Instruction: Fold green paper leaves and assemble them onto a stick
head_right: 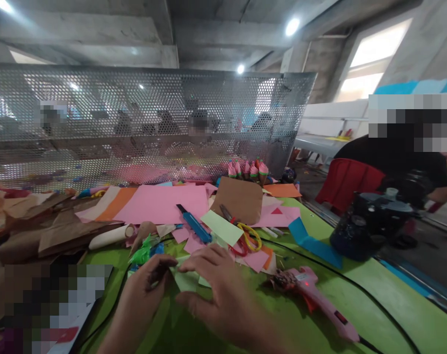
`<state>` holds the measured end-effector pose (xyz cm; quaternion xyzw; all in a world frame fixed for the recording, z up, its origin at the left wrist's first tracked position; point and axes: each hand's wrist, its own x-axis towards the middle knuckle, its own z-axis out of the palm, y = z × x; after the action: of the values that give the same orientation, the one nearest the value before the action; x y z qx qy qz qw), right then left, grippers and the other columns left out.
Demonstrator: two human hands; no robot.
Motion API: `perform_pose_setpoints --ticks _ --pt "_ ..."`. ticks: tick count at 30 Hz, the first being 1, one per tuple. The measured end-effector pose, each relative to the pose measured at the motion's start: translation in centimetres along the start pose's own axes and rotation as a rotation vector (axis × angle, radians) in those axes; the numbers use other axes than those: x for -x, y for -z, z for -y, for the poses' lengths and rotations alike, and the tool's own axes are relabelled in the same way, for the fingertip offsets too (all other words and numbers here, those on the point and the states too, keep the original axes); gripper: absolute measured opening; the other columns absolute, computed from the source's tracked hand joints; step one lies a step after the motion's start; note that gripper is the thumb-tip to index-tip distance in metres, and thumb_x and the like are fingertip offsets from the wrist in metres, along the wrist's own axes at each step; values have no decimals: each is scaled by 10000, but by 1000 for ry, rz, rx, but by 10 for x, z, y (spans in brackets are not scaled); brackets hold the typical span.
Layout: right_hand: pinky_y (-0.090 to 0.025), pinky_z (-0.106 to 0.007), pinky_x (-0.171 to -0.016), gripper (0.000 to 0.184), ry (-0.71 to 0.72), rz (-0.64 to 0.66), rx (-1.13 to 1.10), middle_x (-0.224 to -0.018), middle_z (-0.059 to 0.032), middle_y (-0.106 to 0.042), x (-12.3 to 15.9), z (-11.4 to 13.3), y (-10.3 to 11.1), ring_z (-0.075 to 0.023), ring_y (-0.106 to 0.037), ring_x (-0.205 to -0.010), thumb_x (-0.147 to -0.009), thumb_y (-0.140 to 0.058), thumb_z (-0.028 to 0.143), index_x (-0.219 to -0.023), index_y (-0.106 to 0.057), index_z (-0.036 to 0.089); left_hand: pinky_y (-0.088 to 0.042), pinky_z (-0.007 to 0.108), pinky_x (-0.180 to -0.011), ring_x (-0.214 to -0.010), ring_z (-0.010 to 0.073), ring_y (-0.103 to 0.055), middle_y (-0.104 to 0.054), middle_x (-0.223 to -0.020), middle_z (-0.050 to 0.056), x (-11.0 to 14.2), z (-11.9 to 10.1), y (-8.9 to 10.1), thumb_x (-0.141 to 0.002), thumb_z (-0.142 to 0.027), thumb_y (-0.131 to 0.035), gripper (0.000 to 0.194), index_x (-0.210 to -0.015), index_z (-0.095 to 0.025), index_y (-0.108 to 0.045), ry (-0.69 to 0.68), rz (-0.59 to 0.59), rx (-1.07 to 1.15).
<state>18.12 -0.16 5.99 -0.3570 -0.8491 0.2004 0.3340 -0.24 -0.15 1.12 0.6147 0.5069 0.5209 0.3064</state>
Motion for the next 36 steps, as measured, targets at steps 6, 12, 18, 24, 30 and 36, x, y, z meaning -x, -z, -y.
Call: perform_pose_setpoints --ticks 6,12,18,24,30,36 --pt "-399 -371 -821 354 -9 27 185 -1062 -58 -664 2 -2 -17 -253 -562 -967 -757 -696 198 -1098 -600 217 -447 311 -764 -834 238 -638 -704 -856 34 2 -8 -2 -722 -67 -541 252 -845 -239 -677 -51 -8 -76" --pt "-399 -364 -772 305 33 1 265 -999 -55 -700 4 -8 -17 -237 -599 -886 -872 -500 136 -1139 -606 238 -478 293 -707 -767 215 -655 -711 -835 30 2 -5 -6 -734 -98 -553 201 -821 -228 -679 30 -49 18" --pt "-395 -349 -741 212 7 12 272 -924 -60 -707 3 -8 -18 -238 -608 -848 -897 -507 170 -1059 -631 226 -513 283 -753 -856 203 -677 -728 -904 39 2 3 -12 -703 -106 -590 255 -929 -207 -652 131 -76 232" --pt "-402 -324 -737 149 -59 -17 187 -923 -48 -698 2 -11 -19 -216 -607 -854 -939 -498 251 -1009 -629 240 -525 258 -715 -828 192 -692 -748 -860 44 0 0 -10 -681 -151 -660 250 -927 -191 -640 237 -7 393" --pt "-409 -315 -728 129 -53 -61 171 -903 -39 -693 1 -12 -18 -202 -602 -832 -923 -514 200 -952 -638 224 -536 266 -698 -791 200 -702 -758 -811 59 -3 5 -9 -672 -236 -739 207 -851 -169 -659 309 55 509" --pt "-413 -314 -754 171 -4 -105 114 -936 -26 -701 1 -14 -20 -194 -607 -854 -907 -548 166 -1024 -636 254 -536 257 -690 -748 190 -697 -755 -772 51 -1 2 -13 -677 -271 -736 164 -795 -159 -714 270 -41 526"
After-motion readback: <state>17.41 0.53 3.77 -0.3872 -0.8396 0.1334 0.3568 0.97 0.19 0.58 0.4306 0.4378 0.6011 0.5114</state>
